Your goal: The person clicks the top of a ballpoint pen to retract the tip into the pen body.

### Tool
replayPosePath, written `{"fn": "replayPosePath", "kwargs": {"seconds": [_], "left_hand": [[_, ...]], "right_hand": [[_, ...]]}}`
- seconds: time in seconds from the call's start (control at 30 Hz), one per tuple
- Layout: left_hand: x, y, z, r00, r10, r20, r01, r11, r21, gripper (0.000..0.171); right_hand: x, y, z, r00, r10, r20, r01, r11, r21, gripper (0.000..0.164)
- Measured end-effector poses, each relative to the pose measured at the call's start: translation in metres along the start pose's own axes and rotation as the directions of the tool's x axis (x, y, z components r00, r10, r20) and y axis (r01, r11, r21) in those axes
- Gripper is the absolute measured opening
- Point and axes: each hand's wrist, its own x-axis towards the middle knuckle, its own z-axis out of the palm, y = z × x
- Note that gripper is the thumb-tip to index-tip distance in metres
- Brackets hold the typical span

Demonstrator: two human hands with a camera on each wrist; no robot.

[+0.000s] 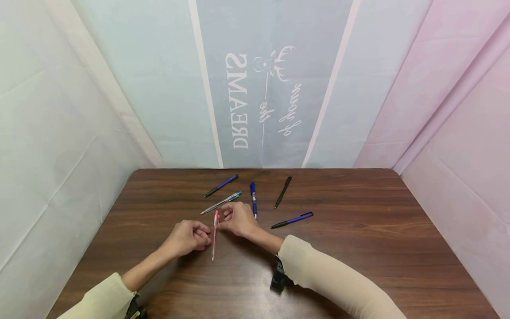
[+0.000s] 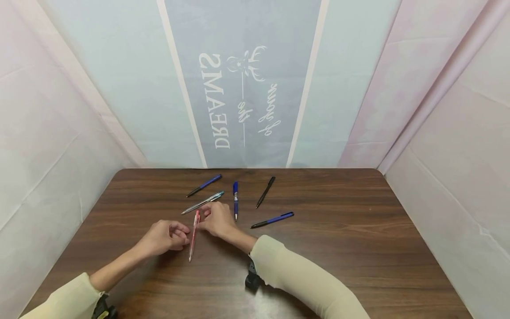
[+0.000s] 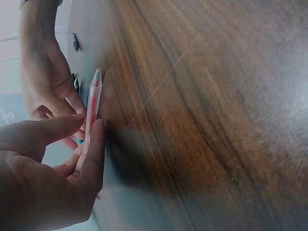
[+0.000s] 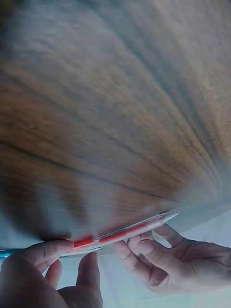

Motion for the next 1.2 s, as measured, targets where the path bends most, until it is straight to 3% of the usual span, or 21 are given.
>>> {"fn": "replayPosePath", "kwargs": {"seconds": [0.23, 0.53, 0.77, 1.2], "left_hand": [[0.004, 0.003, -0.005, 0.995, 0.071, -0.070, -0.063, 0.992, 0.110, 0.018], [0.017, 0.006, -0.014, 0.970, 0.169, -0.172, -0.138, 0.974, 0.178, 0.019], [0.027, 0.005, -0.018, 0.943, 0.263, -0.207, -0.209, 0.945, 0.250, 0.026], [0.044, 0.004, -0.023, 0.915, 0.338, -0.220, -0.244, 0.899, 0.364, 0.030]], "right_hand": [[0.001, 0.004, -0.011, 0.999, -0.033, 0.004, 0.033, 0.999, -0.017, 0.047], [0.010, 0.011, -0.029, 0.994, -0.112, 0.022, 0.113, 0.990, -0.080, 0.049], [0.017, 0.016, -0.038, 0.990, -0.136, 0.022, 0.138, 0.984, -0.116, 0.052], [0.031, 0.021, -0.050, 0.973, -0.225, 0.062, 0.233, 0.942, -0.241, 0.059]]}}
